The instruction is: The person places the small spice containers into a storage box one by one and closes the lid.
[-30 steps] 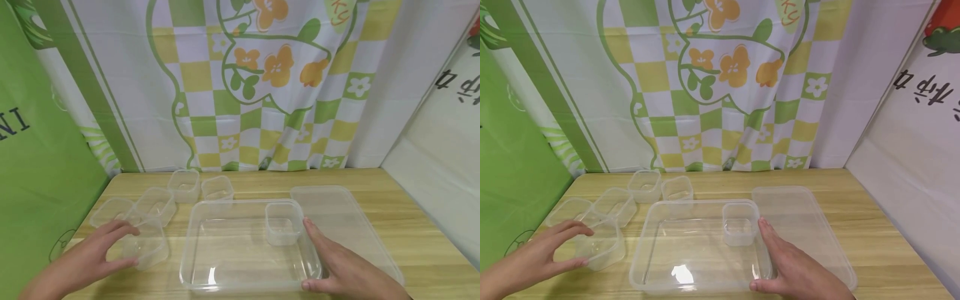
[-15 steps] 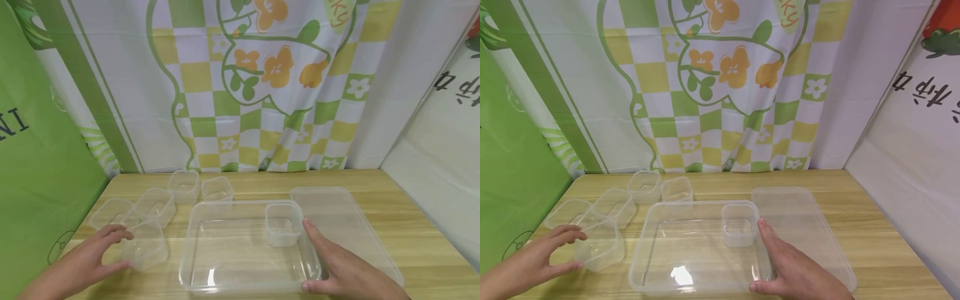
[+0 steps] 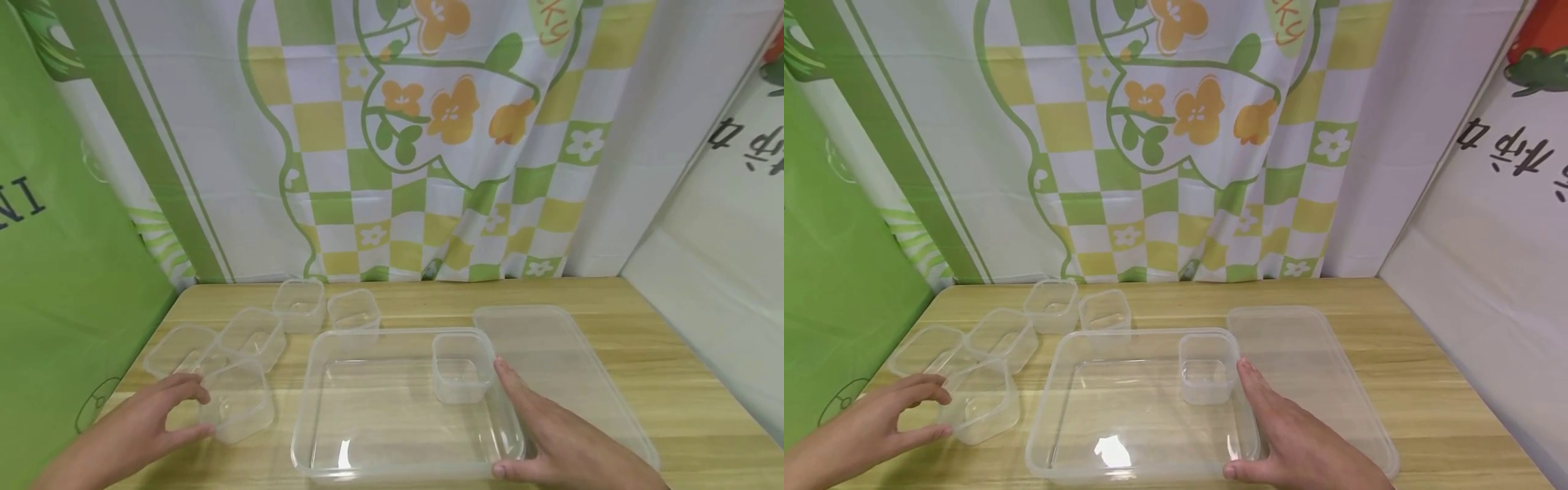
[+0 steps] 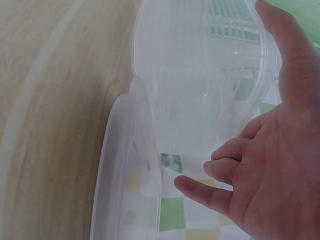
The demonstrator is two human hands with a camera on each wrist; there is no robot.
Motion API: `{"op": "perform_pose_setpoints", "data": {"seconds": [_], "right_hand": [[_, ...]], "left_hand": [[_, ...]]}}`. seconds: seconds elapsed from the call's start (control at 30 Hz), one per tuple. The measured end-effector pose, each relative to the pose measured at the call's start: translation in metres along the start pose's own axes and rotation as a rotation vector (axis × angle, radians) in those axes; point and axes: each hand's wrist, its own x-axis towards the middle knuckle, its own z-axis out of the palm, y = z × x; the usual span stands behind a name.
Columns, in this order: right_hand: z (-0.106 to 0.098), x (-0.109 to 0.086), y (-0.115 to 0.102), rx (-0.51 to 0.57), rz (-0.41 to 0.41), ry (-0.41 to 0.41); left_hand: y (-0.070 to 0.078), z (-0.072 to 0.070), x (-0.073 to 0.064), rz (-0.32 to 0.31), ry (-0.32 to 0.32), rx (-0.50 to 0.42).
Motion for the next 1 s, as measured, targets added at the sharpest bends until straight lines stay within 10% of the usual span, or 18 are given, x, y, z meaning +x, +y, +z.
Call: {"op": "perform_pose_setpoints", "data": {"seconds": [1.0], "right_hand": [[0.0014,-0.0009,0.0024,0.023,-0.044,0.037]], "left_hand": [[-0.0005,0.0012,0.0007,-0.064,-0.042,-0.026]]}}
